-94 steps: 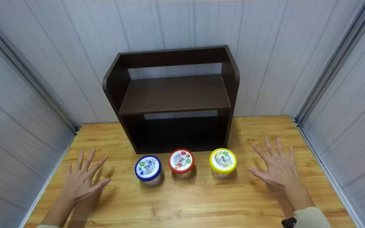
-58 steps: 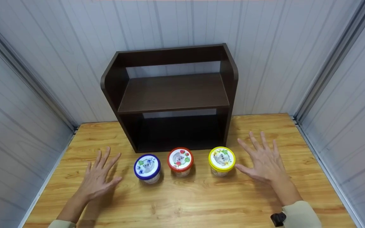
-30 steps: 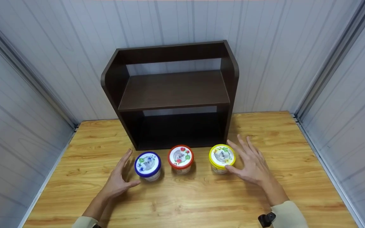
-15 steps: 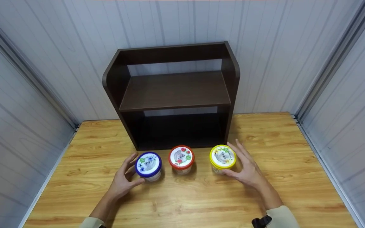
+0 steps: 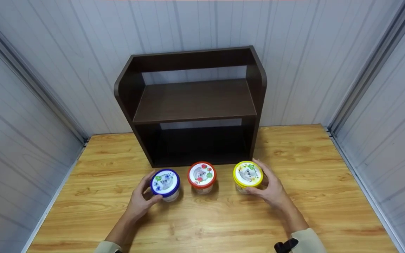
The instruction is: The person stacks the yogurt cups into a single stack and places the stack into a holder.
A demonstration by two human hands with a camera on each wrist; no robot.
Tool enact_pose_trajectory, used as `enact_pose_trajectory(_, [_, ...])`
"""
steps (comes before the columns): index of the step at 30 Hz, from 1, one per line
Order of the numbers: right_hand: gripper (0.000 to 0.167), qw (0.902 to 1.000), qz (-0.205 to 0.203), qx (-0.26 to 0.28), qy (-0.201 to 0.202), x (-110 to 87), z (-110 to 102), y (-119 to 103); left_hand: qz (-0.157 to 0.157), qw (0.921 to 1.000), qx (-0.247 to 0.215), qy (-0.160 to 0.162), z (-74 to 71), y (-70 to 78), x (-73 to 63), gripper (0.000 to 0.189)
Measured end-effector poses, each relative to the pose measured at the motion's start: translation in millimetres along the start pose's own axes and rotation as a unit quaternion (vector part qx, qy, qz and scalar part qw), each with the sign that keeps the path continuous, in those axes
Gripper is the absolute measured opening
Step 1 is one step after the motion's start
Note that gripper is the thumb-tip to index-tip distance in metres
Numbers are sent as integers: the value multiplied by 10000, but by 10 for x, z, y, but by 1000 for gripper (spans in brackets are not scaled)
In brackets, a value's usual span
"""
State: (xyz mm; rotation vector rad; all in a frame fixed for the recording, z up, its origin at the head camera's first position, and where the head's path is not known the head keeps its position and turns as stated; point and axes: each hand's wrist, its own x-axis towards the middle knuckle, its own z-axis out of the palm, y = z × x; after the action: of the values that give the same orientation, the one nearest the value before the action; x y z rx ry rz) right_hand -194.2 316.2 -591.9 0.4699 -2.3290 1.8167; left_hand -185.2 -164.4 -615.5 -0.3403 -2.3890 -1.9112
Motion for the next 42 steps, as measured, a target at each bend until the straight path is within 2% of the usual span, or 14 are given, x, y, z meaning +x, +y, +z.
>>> enact_pose_trajectory(5, [93, 9999, 30, -146, 53, -16, 45, 20, -144, 9998, -127, 72, 33, -13, -3, 91])
enact_pose_trajectory(12, [81, 9986, 294, -417, 134, -32, 81, 39, -181, 9997, 95, 106, 45, -7, -8, 90])
enact_pose_trajectory(19, [68, 9966, 484, -644, 166, -45, 70, 38, -346, 9994, 26, 84, 70, 3, 0, 89])
enact_pose_trajectory(27, [68, 9962, 558, -662, 103, -25, 69, 17, -344, 9993, -8, 145, 92, -18, 0, 87])
enact_pose_trajectory(34, [67, 9943, 663, -831, 79, 1, 64, -17, -482, 9987, -13, 167, 96, -23, 1, 86])
enact_pose_trajectory(42, [68, 9943, 640, -851, 77, 94, 31, -132, -535, 9984, -65, 176, 100, -14, -11, 86])
